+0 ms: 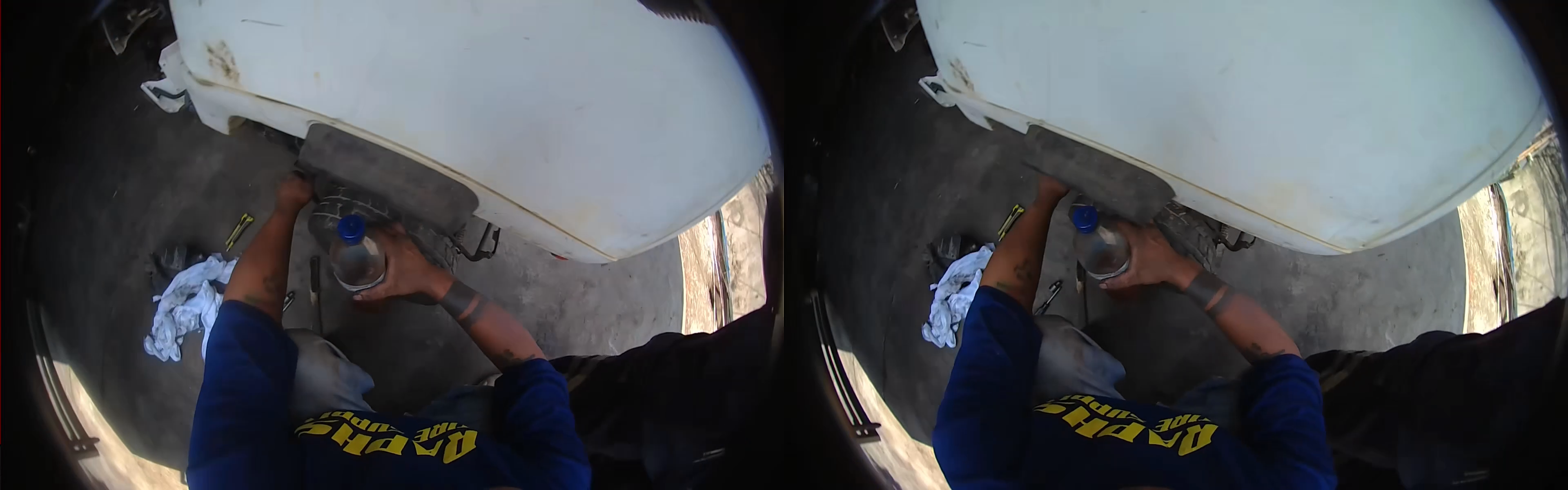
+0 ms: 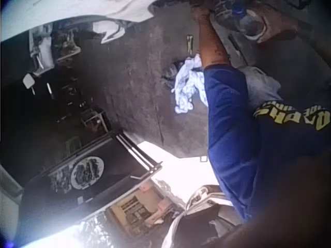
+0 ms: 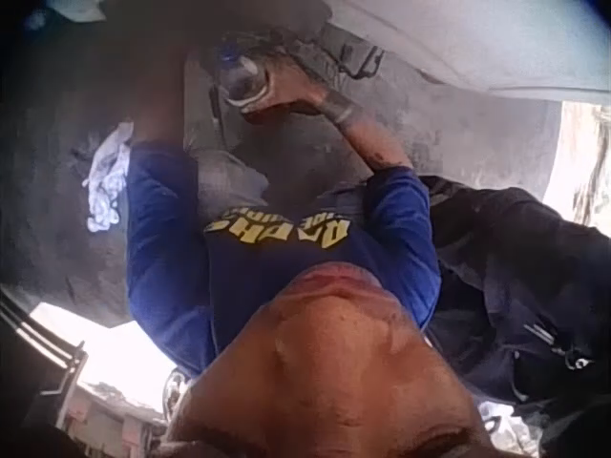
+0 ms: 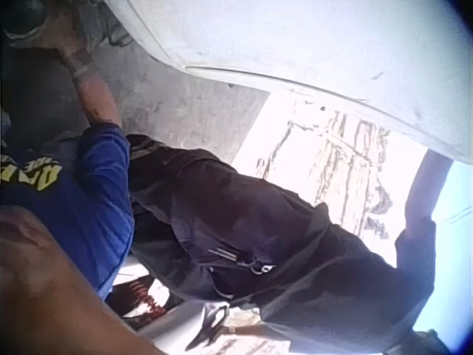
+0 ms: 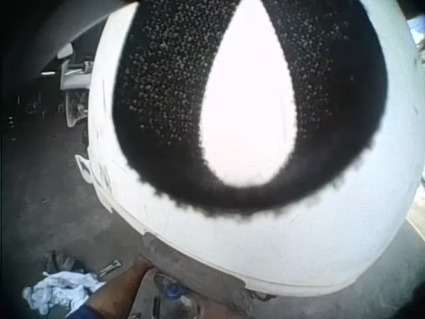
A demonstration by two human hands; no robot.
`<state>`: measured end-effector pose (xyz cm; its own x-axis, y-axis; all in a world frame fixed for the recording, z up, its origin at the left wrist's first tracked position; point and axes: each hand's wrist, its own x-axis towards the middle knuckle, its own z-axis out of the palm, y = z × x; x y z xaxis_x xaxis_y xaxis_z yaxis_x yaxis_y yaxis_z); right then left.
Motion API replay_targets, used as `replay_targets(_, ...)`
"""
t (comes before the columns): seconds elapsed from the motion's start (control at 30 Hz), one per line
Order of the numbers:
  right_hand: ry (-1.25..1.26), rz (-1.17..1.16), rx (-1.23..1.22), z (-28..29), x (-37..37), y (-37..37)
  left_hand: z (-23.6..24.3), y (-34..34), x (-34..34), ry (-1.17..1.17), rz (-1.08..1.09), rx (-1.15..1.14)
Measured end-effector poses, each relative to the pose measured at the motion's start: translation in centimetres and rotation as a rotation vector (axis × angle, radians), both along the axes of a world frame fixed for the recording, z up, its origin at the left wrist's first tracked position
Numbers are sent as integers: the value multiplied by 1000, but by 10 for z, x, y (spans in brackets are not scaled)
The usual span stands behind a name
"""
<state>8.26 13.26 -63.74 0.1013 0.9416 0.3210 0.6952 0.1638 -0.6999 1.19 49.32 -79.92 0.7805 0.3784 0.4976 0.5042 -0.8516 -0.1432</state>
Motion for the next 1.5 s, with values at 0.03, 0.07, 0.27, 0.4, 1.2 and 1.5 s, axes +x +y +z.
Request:
replay_targets(0.03, -70, 5, -71, 3, 2, 0, 5, -6, -10, 58, -6, 44)
replay_targets(0.07, -142, -8, -52, 5, 4, 1, 17, -11, -13, 122, 44, -313)
replay_targets(0.27, -133, 62, -31, 8, 2, 3, 85, -55, -16, -56, 489, -1071)
replay_targets(0.4, -116, 30, -12, 5, 2, 2, 100, -63, -20, -49, 448, -1177)
replay_targets(1.2, 75, -2, -91, 3, -2, -7, 103, -66, -27, -7, 450, -1281)
replay_targets(1.5, 151, -57, -89, -2, 0, -14, 106, -75, -30, -91, 483, -1280)
